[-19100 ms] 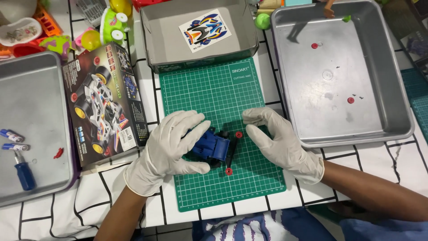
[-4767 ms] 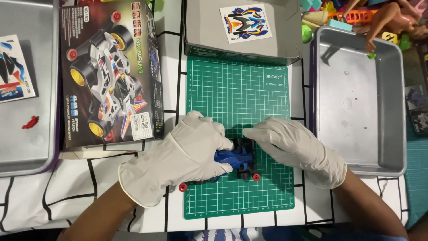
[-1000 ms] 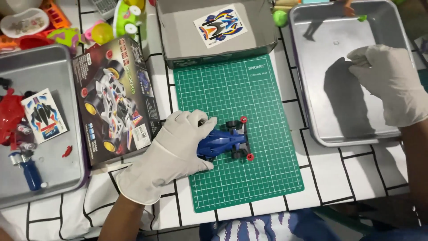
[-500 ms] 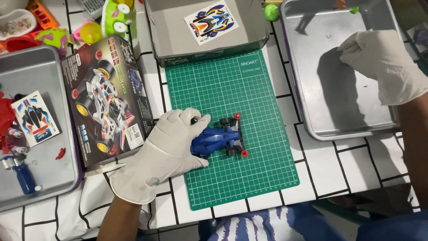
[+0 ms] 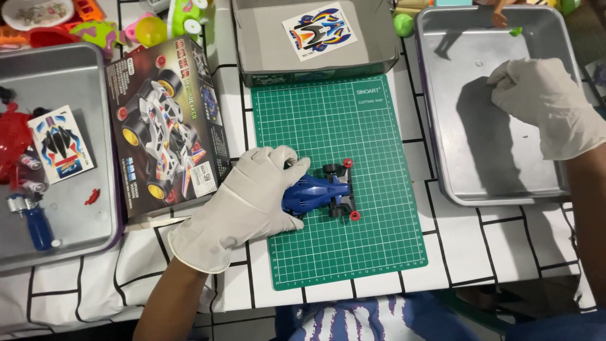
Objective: Assembling a blue toy car model on a cutting mat by fitting various plastic parts together.
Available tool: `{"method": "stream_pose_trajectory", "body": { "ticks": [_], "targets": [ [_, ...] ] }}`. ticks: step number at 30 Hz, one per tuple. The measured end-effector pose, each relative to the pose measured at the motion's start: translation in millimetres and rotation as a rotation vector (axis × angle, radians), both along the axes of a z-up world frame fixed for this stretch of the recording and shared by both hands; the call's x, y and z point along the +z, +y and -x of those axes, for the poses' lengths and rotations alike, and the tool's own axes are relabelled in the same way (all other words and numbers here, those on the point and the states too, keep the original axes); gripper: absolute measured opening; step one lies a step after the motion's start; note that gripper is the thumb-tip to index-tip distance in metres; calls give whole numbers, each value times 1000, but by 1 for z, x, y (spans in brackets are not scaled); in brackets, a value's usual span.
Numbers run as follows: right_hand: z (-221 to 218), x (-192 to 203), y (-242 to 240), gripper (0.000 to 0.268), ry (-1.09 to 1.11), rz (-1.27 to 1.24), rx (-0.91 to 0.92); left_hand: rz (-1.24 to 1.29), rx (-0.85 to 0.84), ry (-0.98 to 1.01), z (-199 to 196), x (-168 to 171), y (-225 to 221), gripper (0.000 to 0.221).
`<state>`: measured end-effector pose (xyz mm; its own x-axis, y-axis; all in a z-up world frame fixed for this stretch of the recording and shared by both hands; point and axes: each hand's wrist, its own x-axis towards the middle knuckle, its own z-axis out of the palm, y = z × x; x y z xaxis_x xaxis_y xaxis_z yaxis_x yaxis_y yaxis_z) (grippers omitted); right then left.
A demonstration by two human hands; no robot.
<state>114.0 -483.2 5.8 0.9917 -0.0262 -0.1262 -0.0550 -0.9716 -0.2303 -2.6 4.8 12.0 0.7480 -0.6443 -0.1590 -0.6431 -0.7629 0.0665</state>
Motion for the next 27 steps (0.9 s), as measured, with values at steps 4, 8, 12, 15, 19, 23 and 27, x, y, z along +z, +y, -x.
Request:
{"method": "stream_pose_trajectory", "body": {
  "ticks": [4, 8, 12, 15, 19, 23, 27],
  "targets": [
    [7, 12, 19, 36, 18, 41, -52, 34, 1, 37, 0, -1, 2, 115],
    [22, 17, 26, 36, -112, 50, -37, 116, -11, -5, 0, -7, 3, 117],
    [44, 35, 50, 34, -224, -36, 113, 68, -21, -9, 0, -9, 1, 119],
    [62, 56, 94, 31, -204, -247, 148, 38, -22, -2, -1, -8, 2, 118],
    [92, 70, 154, 22, -82, -446, 508, 52, 2, -4, -1, -10, 2, 119],
    [105, 13, 191, 11, -99, -186, 749, 63, -16, -53, -1, -15, 4, 121],
    [106, -8, 195, 11, -15, -226, 618, 50, -28, -95, 0, -13, 4, 120]
  ]
}}
